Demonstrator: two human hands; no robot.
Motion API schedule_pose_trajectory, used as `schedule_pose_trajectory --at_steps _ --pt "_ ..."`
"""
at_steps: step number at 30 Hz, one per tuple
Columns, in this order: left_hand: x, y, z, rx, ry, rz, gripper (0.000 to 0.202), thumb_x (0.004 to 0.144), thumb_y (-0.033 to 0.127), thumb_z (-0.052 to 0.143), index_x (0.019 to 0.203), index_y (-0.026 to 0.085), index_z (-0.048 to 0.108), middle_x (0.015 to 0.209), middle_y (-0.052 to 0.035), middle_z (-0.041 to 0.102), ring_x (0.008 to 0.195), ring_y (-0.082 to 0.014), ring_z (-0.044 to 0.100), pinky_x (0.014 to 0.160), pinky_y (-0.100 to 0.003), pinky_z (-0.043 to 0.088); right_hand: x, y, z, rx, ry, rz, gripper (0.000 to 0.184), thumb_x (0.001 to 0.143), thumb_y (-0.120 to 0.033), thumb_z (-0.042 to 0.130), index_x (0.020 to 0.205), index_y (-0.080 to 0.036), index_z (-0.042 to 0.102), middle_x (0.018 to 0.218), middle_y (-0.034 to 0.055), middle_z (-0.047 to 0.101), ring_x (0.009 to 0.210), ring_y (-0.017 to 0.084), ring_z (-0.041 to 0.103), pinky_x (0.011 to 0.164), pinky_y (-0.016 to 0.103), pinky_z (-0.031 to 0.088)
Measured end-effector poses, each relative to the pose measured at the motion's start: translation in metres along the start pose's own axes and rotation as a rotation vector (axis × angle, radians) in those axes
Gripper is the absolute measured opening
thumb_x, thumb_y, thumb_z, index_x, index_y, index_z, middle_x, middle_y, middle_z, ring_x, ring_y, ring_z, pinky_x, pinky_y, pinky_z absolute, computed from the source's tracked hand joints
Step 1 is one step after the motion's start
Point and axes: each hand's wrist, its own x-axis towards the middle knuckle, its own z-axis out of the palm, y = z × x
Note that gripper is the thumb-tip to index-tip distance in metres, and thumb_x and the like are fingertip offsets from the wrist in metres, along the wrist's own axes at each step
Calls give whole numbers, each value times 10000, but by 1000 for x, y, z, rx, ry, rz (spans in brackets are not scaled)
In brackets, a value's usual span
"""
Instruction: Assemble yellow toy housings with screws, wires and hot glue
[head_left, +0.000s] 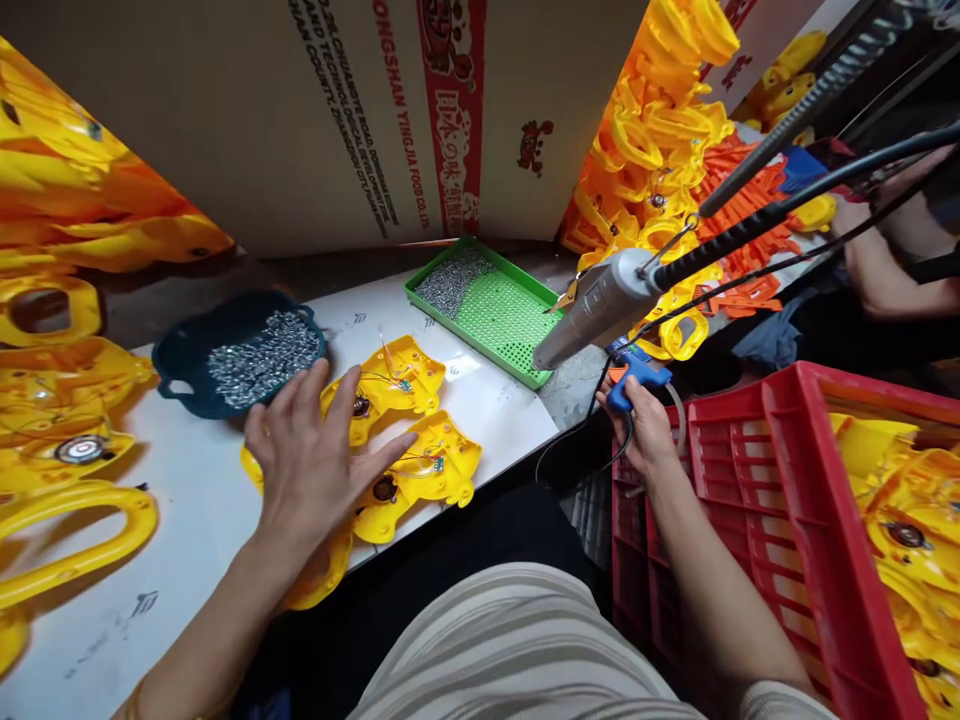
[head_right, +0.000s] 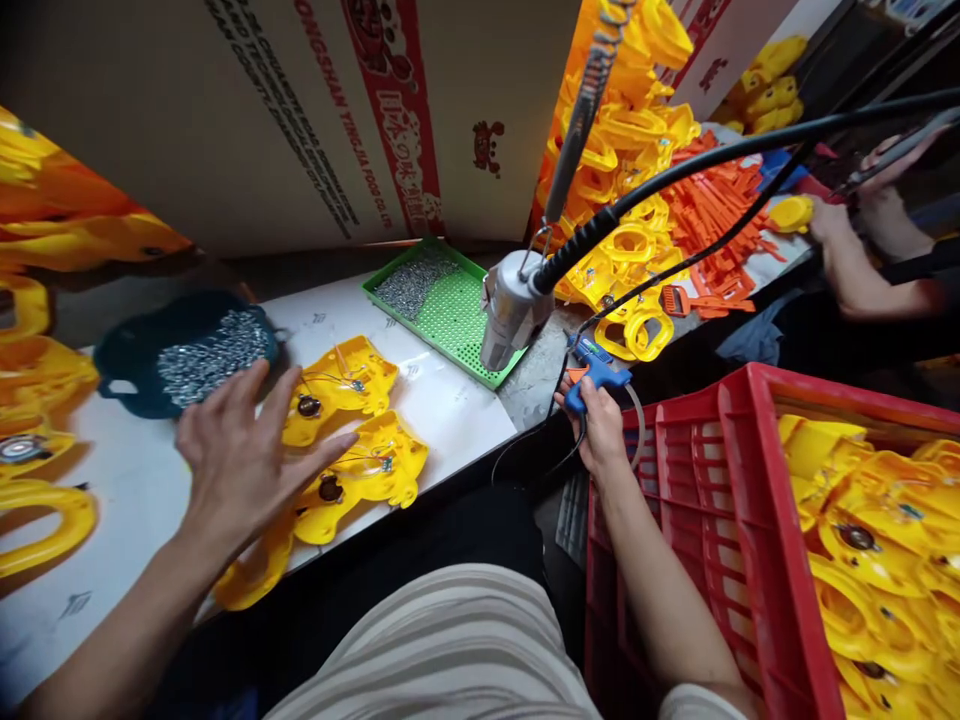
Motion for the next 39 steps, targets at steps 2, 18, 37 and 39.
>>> schedule_pose_trajectory --at_steps 2,18,37,39 --pt "-11 -2 -2 -16 15 -5 758 851 621 508 1514 365 247 1581 -95 265 1365 -489 325 1070 -727 218 -3 -5 -4 -51 -38 -1 485 627 -580 756 880 -194 605 886 21 680 786 136 677 711 273 589" --pt "-75 0 4 49 -34 -49 839 792 574 671 1483 245 329 1484 -218 398 1372 -425 347 1094 -654 220 -11 -19 -37 -895 -16 -332 269 798 -460 625 797 -201 696 661 23 589 623 179 521 580 310 399" --pt "-106 9 19 -8 -16 -199 749 785 596 675 1384 199 466 1464 -205 444 1393 -372 327 1127 -613 170 -120 1 193 -1421 -1034 -1045 259 926 -365 525 1026 -237 727 936 99 668 918 243 550 543 295 337" --pt "-106 9 19 -7 -10 -197 737 784 597 676 1378 211 471 1462 -195 449 1391 -368 333 1130 -609 169 -124 2 202 -1499 -1113 -1041 267 938 -335 498 973 -227 739 935 109 674 918 250 553 542 294 339"
